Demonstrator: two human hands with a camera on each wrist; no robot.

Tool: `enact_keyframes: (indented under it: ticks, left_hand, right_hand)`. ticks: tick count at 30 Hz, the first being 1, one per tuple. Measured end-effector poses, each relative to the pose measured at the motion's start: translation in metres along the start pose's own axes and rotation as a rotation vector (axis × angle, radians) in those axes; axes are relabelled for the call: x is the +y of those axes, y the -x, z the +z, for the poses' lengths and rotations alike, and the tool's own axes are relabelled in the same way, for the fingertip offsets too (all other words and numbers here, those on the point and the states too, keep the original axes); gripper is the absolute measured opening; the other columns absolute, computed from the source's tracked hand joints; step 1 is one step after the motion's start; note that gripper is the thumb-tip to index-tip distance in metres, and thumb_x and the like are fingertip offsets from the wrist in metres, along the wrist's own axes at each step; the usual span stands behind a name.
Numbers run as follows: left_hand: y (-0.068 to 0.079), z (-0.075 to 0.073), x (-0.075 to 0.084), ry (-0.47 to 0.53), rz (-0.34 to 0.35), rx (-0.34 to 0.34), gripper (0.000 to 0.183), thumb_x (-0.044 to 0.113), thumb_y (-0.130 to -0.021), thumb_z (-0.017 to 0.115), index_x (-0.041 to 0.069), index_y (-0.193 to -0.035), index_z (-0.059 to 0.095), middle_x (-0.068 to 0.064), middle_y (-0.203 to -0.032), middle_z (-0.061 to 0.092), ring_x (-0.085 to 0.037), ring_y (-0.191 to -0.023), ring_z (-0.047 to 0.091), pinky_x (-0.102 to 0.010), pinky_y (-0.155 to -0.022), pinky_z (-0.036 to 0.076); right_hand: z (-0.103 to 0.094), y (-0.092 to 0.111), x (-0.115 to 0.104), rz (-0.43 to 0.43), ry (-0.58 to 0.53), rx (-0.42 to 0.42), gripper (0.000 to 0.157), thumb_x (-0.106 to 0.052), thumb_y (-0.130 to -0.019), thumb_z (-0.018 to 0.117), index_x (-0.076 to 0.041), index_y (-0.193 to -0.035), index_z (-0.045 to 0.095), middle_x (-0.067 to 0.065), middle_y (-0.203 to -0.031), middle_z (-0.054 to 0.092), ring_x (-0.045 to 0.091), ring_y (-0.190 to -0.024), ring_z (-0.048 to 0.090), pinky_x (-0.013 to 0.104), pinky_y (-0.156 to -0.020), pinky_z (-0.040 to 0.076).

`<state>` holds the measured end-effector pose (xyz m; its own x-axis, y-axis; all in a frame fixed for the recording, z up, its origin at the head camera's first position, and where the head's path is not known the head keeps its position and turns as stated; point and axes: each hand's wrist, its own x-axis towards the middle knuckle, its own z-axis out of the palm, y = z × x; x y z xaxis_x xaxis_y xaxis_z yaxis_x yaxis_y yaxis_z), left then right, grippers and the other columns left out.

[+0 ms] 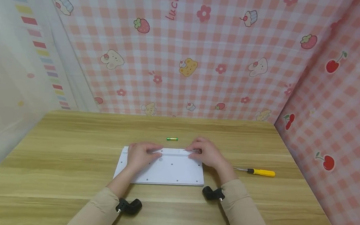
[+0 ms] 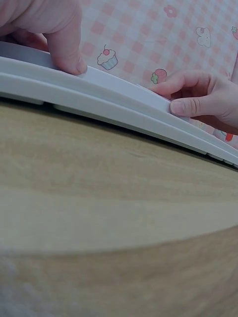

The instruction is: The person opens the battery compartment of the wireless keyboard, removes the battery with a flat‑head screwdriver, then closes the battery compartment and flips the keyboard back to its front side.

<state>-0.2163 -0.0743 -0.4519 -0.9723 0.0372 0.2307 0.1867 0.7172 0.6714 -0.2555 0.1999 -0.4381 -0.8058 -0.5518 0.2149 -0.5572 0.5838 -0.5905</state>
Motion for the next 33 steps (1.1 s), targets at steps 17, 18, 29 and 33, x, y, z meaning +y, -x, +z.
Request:
enact_keyframes:
  ticks: [17,18,29,33]
  left_hand:
    - [0.0,0.002,0.002,0.006,0.017,0.001,0.021,0.027,-0.081,0.082,0.026,-0.102,0.079,0.007,-0.107,0.074,-0.018,-0.106,0.066,-0.051,-0.109,0.022]
    - [0.0,0.002,0.002,0.005,0.017,0.001,0.021,0.027,-0.081,0.082,0.026,-0.103,0.079,0.007,-0.107,0.074,-0.018,-0.107,0.066,-0.051,-0.109,0.022]
    - [0.0,0.0,0.001,-0.022,-0.001,-0.026,0.023,0.028,-0.083,0.08,0.027,-0.105,0.078,0.007,-0.111,0.073,-0.019,-0.111,0.064,-0.052,-0.11,0.021]
    - [0.001,-0.002,0.002,-0.069,0.031,-0.039,0.028,0.031,-0.083,0.079,0.025,-0.11,0.077,0.005,-0.114,0.072,-0.021,-0.113,0.063,-0.053,-0.108,0.022]
  right_hand:
    - [-0.002,0.01,0.011,-0.028,-0.008,0.0,0.027,-0.007,-0.086,0.076,-0.014,-0.111,0.077,0.003,-0.11,0.066,0.023,-0.101,0.059,0.044,-0.088,0.049]
    - [-0.003,0.012,0.012,-0.024,-0.017,0.002,0.027,-0.006,-0.086,0.076,-0.014,-0.112,0.077,0.003,-0.111,0.066,0.024,-0.102,0.059,0.045,-0.088,0.049]
    - [-0.008,0.022,0.015,0.035,-0.017,0.012,0.033,-0.008,-0.088,0.075,-0.01,-0.12,0.072,0.005,-0.117,0.069,0.028,-0.111,0.06,0.049,-0.099,0.045]
    - [-0.009,0.026,0.017,0.031,-0.013,0.037,0.034,-0.008,-0.087,0.076,-0.007,-0.121,0.071,0.007,-0.117,0.069,0.028,-0.11,0.061,0.05,-0.098,0.045]
